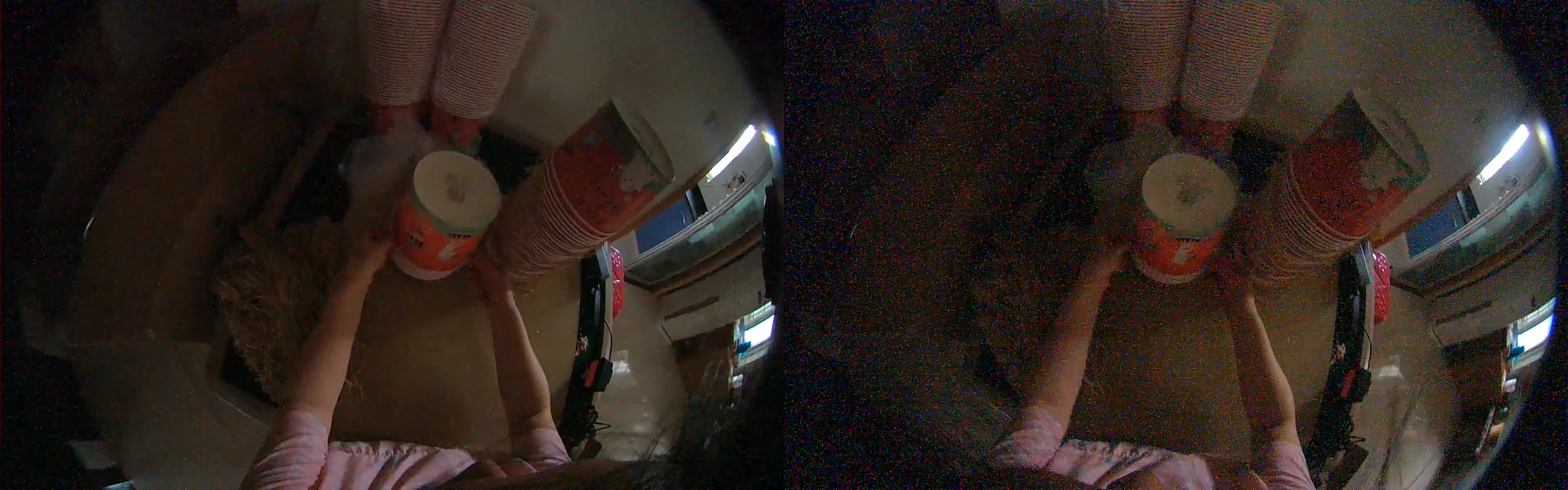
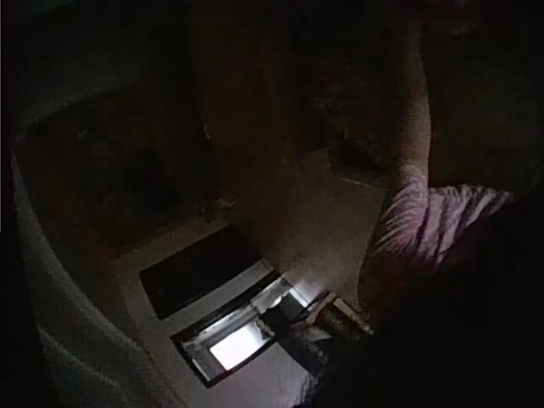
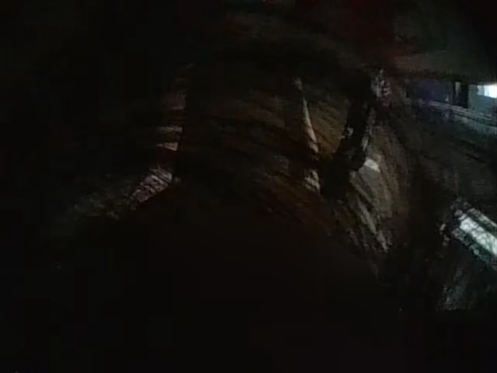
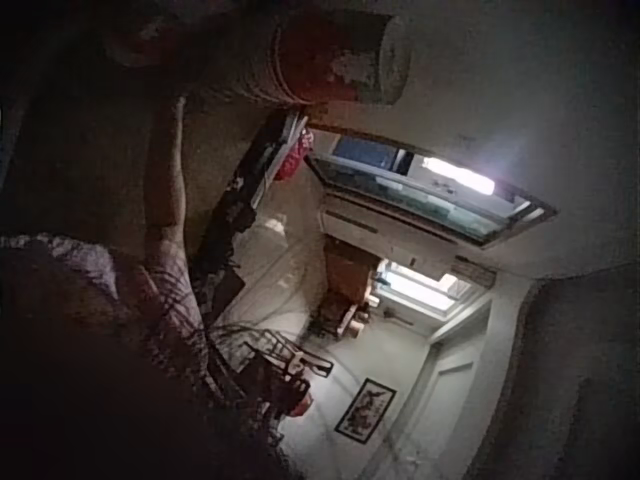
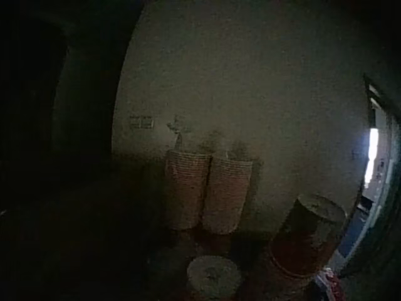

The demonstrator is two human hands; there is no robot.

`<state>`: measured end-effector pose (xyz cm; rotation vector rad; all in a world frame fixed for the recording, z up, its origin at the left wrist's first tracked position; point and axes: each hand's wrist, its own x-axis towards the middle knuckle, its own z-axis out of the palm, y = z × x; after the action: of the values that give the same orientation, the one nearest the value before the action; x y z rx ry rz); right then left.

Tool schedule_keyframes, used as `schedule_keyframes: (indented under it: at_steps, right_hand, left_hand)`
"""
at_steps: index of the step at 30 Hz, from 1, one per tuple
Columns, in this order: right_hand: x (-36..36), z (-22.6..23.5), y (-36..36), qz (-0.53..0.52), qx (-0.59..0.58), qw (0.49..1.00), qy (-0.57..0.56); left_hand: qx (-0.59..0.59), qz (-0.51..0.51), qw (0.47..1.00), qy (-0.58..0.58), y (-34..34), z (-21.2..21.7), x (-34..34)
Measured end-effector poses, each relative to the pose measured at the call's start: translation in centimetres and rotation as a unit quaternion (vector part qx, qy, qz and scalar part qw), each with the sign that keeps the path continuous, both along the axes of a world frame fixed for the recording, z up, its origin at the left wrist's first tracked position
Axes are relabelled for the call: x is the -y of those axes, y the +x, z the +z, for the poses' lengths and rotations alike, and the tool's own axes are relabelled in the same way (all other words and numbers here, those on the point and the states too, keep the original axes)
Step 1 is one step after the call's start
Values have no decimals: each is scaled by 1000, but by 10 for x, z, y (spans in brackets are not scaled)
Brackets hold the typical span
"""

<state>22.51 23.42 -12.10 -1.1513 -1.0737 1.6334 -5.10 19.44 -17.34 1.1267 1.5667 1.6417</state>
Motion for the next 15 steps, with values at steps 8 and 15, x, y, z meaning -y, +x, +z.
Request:
schedule_keyframes:
  at_steps: [8, 15]
  right_hand:
    - [21, 63, -56, -31, -185, 979, 76]
    - [27, 91, -27, -1, 48, 998, 38]
  left_hand:
    - [-165, 79, 983, -30, -8, 14, 4]
    - [80, -22, 993, 87, 6, 101, 26]
